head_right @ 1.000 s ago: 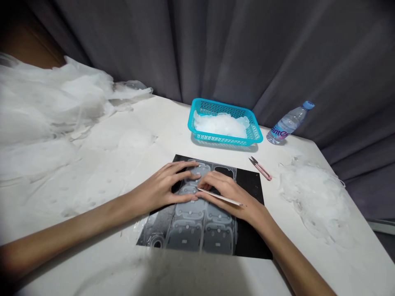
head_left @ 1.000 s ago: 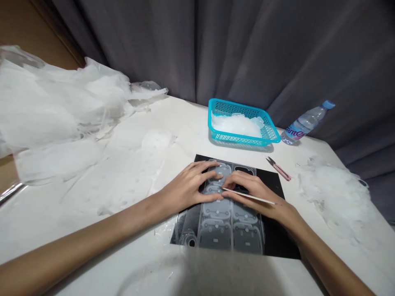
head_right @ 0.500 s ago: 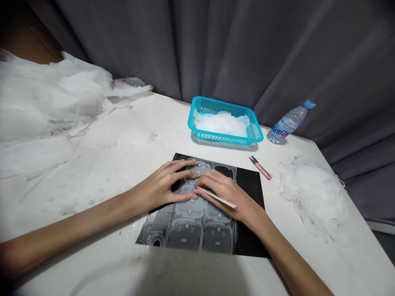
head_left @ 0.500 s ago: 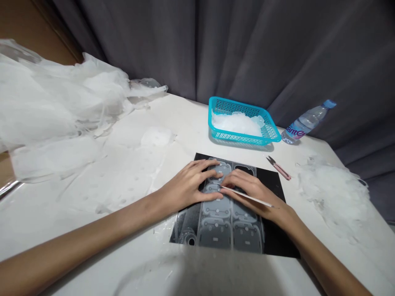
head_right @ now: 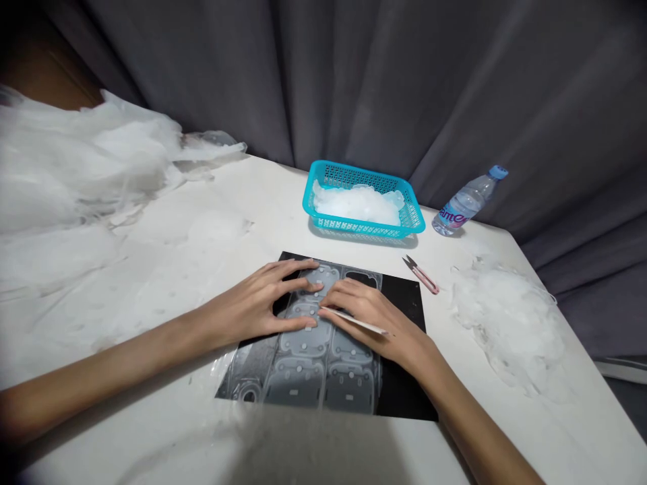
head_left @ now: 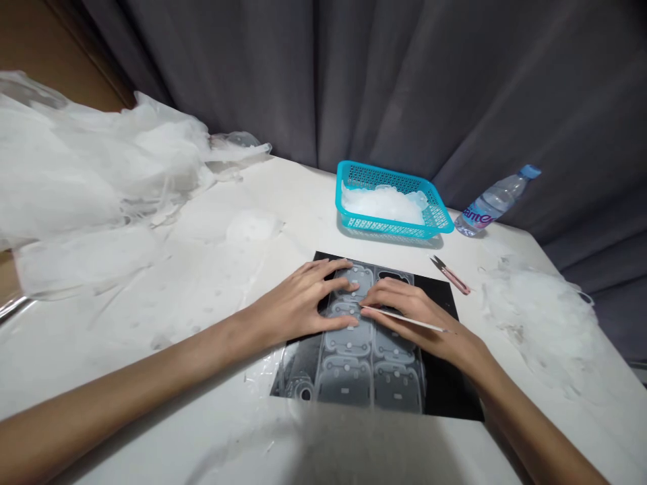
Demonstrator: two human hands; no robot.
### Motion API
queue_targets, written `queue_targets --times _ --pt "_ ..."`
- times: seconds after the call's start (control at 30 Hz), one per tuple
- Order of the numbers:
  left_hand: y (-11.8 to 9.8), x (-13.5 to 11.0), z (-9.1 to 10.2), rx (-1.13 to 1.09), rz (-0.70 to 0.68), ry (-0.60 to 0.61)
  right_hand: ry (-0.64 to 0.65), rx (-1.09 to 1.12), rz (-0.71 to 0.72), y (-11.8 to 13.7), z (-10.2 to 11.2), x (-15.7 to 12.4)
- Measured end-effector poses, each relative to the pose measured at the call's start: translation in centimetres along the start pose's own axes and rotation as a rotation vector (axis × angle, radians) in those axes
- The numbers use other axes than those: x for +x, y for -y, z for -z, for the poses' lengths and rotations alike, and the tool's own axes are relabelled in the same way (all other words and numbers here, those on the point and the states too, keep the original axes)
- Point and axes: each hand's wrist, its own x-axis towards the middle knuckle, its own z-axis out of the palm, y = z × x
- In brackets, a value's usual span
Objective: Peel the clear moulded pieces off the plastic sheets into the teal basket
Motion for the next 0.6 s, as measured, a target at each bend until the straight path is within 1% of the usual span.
queue_targets --times 0.27,0.37,0.5,0.57,0.6 --pt "0.1 0.1 -0.2 -0.038 0.022 -0.002 -0.011 -0.101 0.076 -0.6 -0.9 0.4" --pt "0.2 0.1 -0.3 -0.073 0.03 -0.016 -0.044 -0.23 0.121 -0.9 -1.8 0.5" --pt "0.3 0.1 -0.4 -0.103 0.065 0.001 -0.097 -0.437 0.169 -1.5 -3.4 0.4" --pt "0.3 0.2 -0.5 -0.132 0.092 0.016 -0.104 -0.443 0.158 -1.9 -3.5 0.7" --pt "0.3 0.2 -0.5 -0.142 0.105 0.028 -0.13 -0.419 0.132 -2.1 -3.2 1.0"
